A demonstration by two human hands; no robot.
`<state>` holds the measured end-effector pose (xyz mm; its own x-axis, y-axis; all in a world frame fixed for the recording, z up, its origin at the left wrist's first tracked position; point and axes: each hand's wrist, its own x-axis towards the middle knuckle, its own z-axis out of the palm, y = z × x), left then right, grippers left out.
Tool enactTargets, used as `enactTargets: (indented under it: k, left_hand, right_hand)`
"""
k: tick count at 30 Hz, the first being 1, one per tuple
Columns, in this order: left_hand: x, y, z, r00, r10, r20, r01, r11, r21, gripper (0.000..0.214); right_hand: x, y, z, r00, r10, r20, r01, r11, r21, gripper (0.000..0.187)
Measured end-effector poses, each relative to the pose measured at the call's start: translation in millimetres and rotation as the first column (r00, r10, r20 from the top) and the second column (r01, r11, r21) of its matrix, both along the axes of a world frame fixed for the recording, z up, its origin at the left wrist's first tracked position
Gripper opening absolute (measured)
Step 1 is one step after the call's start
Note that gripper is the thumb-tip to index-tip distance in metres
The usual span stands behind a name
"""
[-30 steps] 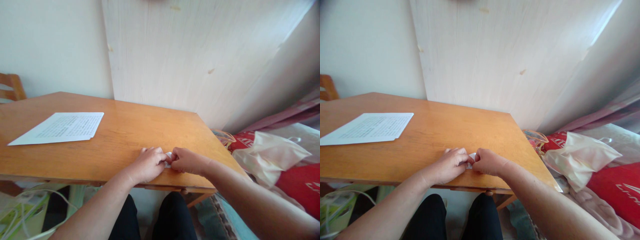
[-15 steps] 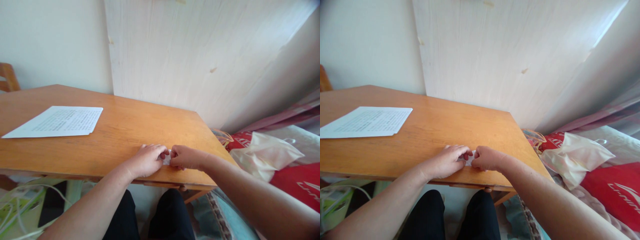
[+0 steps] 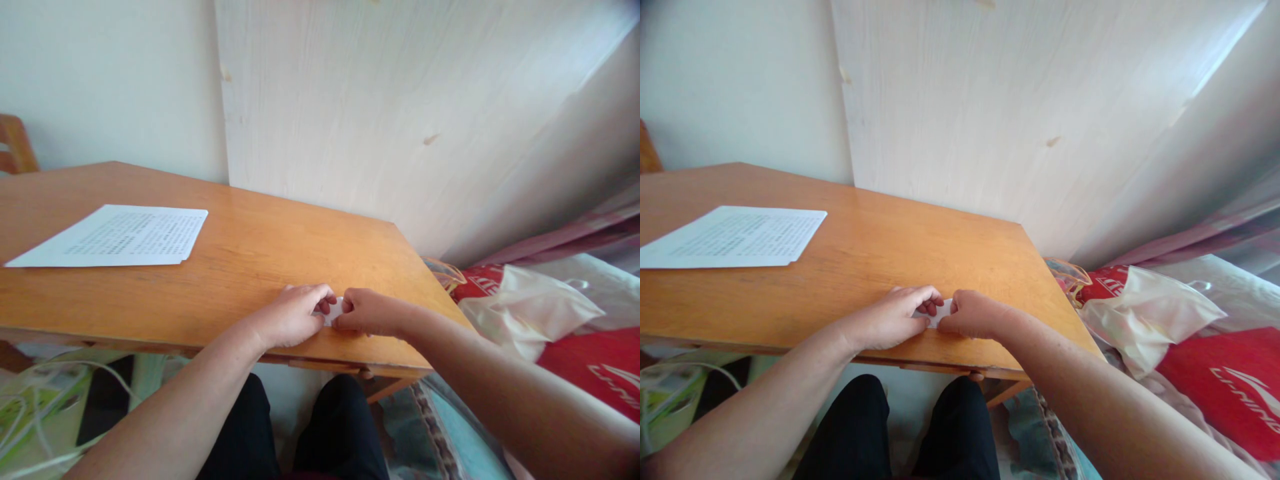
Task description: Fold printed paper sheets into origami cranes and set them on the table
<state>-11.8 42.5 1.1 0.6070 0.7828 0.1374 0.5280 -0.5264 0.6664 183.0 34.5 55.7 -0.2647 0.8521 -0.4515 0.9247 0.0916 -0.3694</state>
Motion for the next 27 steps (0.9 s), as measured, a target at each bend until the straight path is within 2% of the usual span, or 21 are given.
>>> enactTargets:
  k: [5,15,27]
  left_hand:
    - [-7,1,0.7,0.996,-0.024,0.091,0.034,0.993,-0.109,0.035]
    - [-7,-1,-1.2,0.997,-0.005,0.075,0.006,1.0,-0.008,0.021]
    - [-7,1,-3.8,0.995,-0.003,0.101,0.006,1.0,-0.026,0.02]
  right_hand:
    - [-6,0,4.5,0.999,-0.044,0.032,0.045,0.998,-0.041,0.017]
    - [-11,-1,7.3,0.998,-0.031,0.061,0.033,0.999,-0.033,0.013]
    - [-24,0,10.5,0.986,-0.049,0.157,0.052,0.999,-0.015,0.028]
